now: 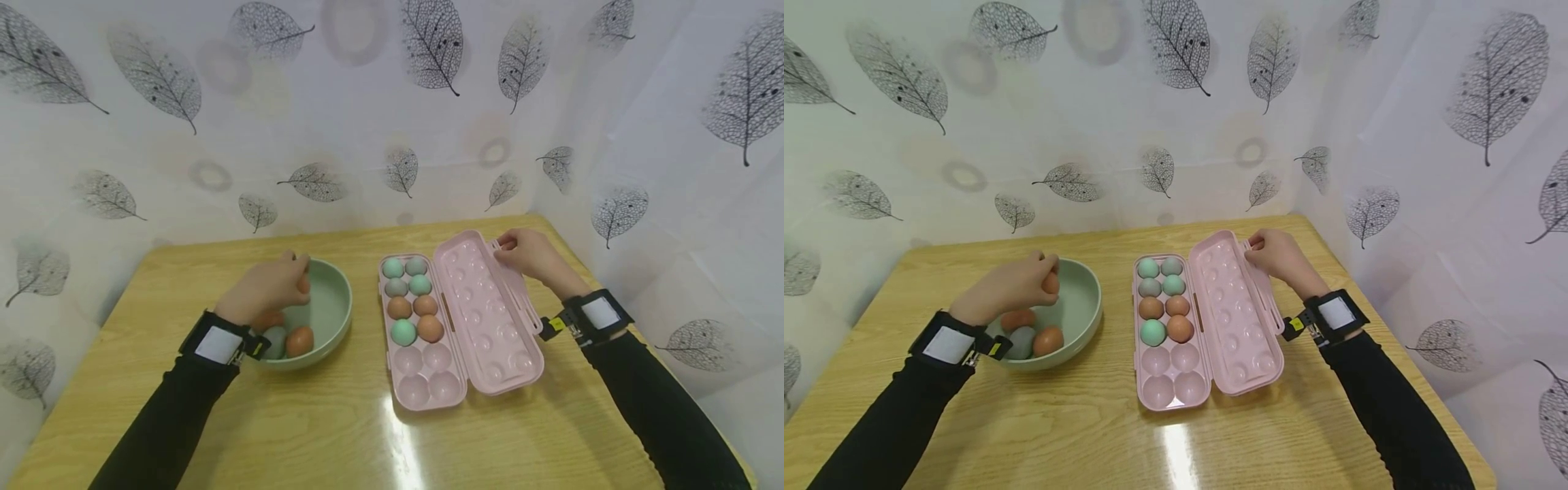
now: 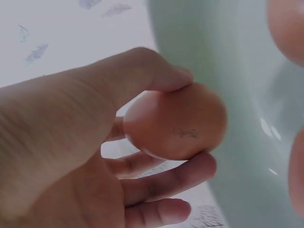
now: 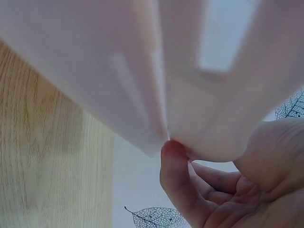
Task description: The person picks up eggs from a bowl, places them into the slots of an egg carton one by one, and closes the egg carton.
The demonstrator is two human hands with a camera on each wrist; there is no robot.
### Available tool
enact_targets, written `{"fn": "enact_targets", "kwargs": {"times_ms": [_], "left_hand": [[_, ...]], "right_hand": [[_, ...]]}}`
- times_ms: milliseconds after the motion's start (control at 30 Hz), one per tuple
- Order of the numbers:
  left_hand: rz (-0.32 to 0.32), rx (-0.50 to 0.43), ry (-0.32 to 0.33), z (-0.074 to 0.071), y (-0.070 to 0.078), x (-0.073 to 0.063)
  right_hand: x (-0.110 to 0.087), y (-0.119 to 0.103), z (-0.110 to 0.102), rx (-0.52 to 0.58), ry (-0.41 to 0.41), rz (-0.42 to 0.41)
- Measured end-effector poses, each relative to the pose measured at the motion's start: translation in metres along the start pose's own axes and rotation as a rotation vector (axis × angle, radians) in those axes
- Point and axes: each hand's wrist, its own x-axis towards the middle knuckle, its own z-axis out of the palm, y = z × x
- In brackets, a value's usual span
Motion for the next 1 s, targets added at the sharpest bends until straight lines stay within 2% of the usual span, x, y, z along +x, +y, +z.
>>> {"fn": "enact_targets", "kwargs": {"times_ms": [167, 433, 700, 1000], "left_hand": [[0.043, 0.016, 0.016, -0.004, 0.015, -0.004], [0.111, -0.038, 0.011, -0.005, 0.039, -0.007], [0.138, 0.022, -0.009, 0.001, 0.060, -0.007], [0.178, 0.058, 0.042, 0.008, 0.073, -0.007]], "right_hand": [[0.000, -0.001, 0.000, -0.001, -0.001, 0.004], [-0.001, -0.002, -0.001, -0.001, -0.003, 0.013], [-0.001, -0.001, 0.000, 0.005, -0.001, 0.017], [-0.001, -0.001, 0.000, -0.009, 0.009, 0.003]]}}
